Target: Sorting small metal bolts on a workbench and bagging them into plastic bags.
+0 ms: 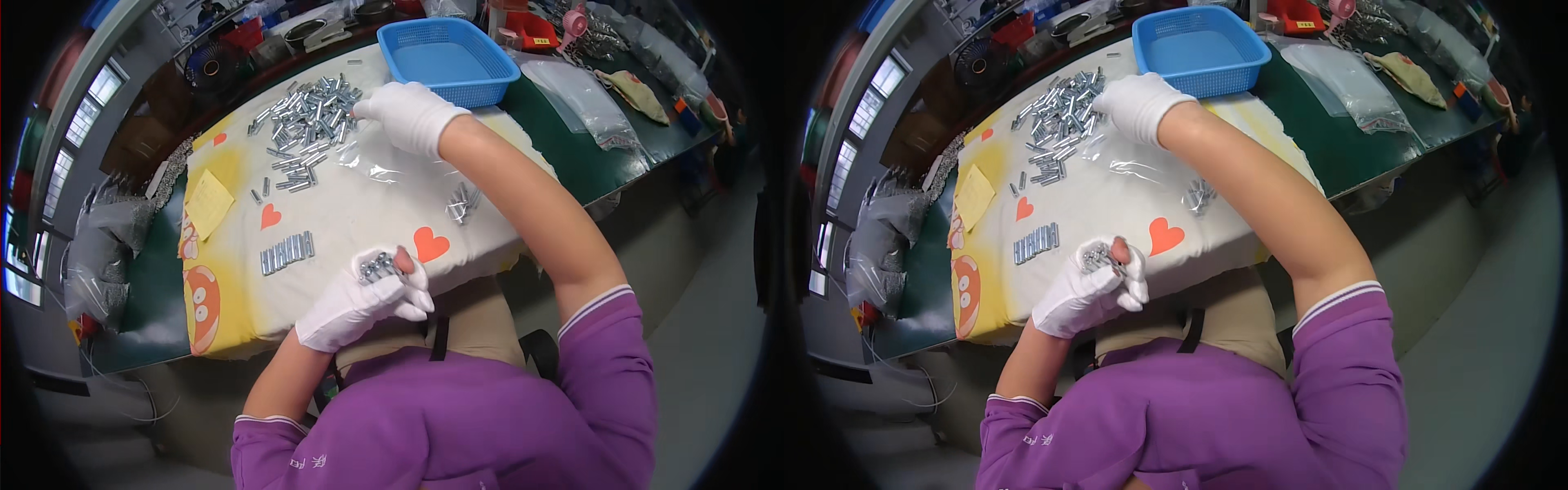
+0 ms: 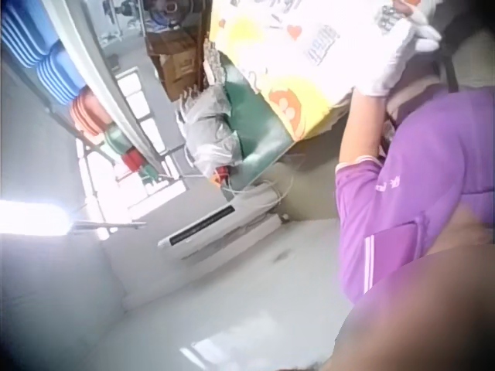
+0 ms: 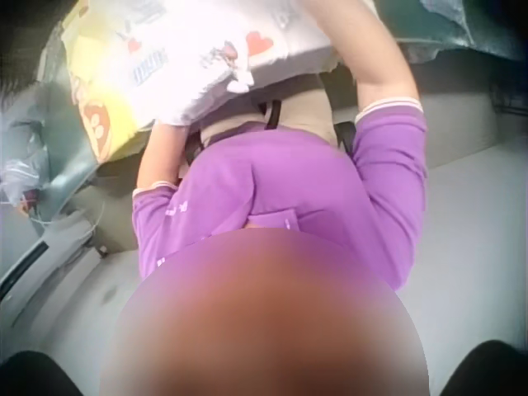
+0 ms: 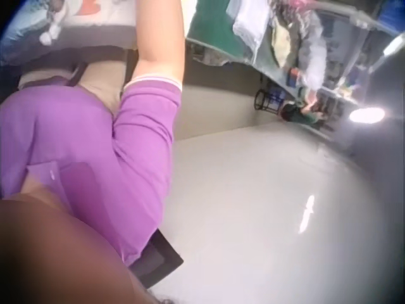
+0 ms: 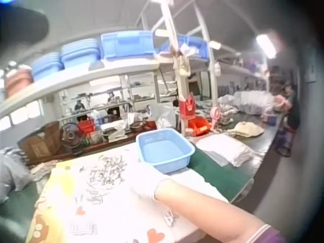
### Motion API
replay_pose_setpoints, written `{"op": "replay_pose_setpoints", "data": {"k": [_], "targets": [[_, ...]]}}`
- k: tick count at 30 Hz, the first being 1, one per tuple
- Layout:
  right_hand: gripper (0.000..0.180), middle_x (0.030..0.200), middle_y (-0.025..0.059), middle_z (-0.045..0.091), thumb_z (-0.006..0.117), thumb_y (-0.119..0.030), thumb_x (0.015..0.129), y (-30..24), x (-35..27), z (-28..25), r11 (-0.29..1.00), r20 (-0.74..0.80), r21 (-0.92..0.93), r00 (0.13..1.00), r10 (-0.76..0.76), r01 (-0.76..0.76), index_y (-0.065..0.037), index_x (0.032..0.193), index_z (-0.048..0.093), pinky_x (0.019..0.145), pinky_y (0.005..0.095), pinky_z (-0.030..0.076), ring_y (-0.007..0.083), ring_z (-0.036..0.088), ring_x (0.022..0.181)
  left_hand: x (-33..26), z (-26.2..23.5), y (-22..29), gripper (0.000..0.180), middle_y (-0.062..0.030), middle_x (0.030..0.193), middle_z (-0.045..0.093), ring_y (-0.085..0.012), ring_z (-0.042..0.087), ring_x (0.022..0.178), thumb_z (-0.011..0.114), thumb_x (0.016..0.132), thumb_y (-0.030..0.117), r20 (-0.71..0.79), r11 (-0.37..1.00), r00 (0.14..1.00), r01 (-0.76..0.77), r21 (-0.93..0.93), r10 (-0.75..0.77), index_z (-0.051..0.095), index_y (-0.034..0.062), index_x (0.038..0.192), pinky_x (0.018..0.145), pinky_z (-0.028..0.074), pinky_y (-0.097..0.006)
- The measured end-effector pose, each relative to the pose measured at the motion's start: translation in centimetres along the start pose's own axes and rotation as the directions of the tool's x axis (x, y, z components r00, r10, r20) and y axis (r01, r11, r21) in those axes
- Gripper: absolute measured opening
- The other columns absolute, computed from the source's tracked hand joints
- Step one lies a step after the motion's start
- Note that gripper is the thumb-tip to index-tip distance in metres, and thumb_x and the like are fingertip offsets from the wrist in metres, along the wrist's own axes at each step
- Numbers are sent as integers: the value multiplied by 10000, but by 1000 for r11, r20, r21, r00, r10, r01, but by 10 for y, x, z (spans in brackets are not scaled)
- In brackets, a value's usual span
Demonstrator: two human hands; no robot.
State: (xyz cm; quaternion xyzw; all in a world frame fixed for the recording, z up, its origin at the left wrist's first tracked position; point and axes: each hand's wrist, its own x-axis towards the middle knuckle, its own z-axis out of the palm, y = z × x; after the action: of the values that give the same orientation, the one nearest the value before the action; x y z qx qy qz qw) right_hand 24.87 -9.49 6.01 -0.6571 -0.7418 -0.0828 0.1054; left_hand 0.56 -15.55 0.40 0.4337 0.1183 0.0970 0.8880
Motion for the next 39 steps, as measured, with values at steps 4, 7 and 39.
{"op": "replay_pose_setpoints", "data": {"k": [4,7,39], "targets": [[265,1075,69,689,616,-71,809,26,36,34,994,153,-71,986,-71,83,-169,1023,737,831,399,545,309,667,1018,5,-20,22,214,-116,1073,627,-274,689,985,665,950,128,-240,969,941,-247,-4,238,543,49,1107,875,609,-362],[67,859,47,678,704,-75,701,25,30,23,973,44,-57,974,-221,223,-141,708,700,724,398,533,285,660,864,9,-34,54,194,-128,1086,628,-289,674,1040,641,960,102,-332,920,858,-373,125,393,537,31,1107,934,589,-379],[229,843,35,616,729,-82,759,-12,-62,4,931,-565,165,805,-181,326,-216,943,707,586,314,521,228,642,694,90,-23,102,285,-84,976,687,-136,609,924,664,873,146,-222,150,934,186,971,281,641,20,1127,859,475,-292]]}}
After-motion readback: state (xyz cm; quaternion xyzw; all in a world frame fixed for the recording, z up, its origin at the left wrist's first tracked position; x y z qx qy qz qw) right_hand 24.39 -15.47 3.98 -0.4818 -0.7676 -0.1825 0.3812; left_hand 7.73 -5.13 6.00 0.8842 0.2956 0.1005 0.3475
